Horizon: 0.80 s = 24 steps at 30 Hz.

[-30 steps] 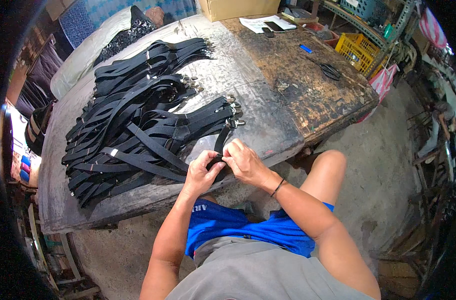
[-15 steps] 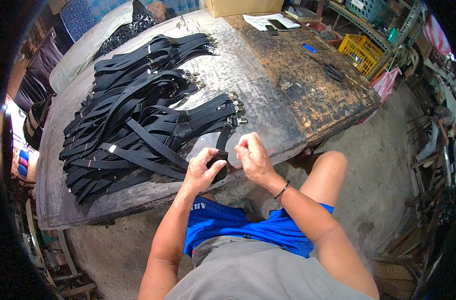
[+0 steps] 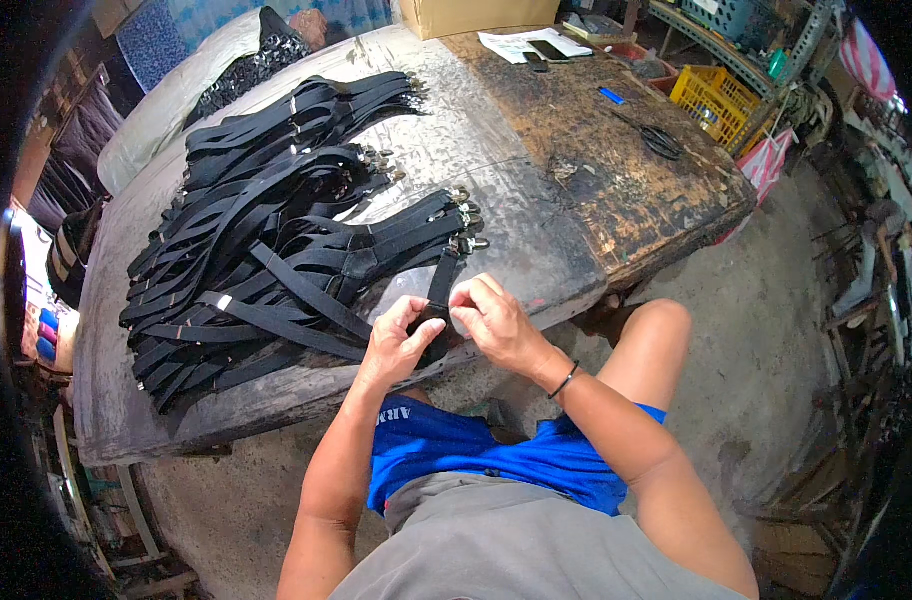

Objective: The person attaches metal clips onto elastic suspender straps by hand, assembling each suspender on a table.

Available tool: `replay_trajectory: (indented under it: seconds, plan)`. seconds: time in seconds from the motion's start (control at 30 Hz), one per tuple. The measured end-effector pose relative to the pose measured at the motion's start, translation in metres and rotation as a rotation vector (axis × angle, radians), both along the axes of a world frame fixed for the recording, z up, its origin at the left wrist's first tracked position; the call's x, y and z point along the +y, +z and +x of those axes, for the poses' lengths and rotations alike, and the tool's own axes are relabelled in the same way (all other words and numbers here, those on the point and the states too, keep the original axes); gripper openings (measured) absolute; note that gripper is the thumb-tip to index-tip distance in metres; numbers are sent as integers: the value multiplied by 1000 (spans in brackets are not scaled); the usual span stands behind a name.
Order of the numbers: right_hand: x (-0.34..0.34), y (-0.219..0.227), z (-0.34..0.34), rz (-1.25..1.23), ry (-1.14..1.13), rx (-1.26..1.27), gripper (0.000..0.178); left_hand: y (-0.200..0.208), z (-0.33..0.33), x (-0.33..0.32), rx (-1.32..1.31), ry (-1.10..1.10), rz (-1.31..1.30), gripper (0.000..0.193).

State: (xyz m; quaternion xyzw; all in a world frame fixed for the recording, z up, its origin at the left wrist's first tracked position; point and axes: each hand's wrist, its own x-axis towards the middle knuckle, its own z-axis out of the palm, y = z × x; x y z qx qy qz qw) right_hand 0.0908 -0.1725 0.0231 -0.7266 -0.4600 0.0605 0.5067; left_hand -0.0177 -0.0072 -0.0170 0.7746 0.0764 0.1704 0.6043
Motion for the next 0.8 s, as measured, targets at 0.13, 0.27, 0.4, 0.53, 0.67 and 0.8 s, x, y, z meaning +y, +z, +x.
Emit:
replay_trajectory:
  seconds: [0.13,0.27,0.4,0.53,0.67,0.8]
  plan:
    - [8,-6,-6,36,-16,-29,9,3,-2,-4,-4,70,100,24]
    - [14,-14,-9,43,-56,-82,10,6,-3,-7,-69,114,185,24]
    - [16,-13,-11,28,-98,-91,11,3,-1,-7,-61,120,185,24]
    - [17,-12,-12,17,-98,-115,11,0,-2,-8,-84,121,170,24]
    - [16,-11,-13,-21,-98,-205,11,4,-3,-11,-100,156,264,24]
    - [14,-5,-10,-88,-84,-237,10,0,-1,-13,-126,175,343,24]
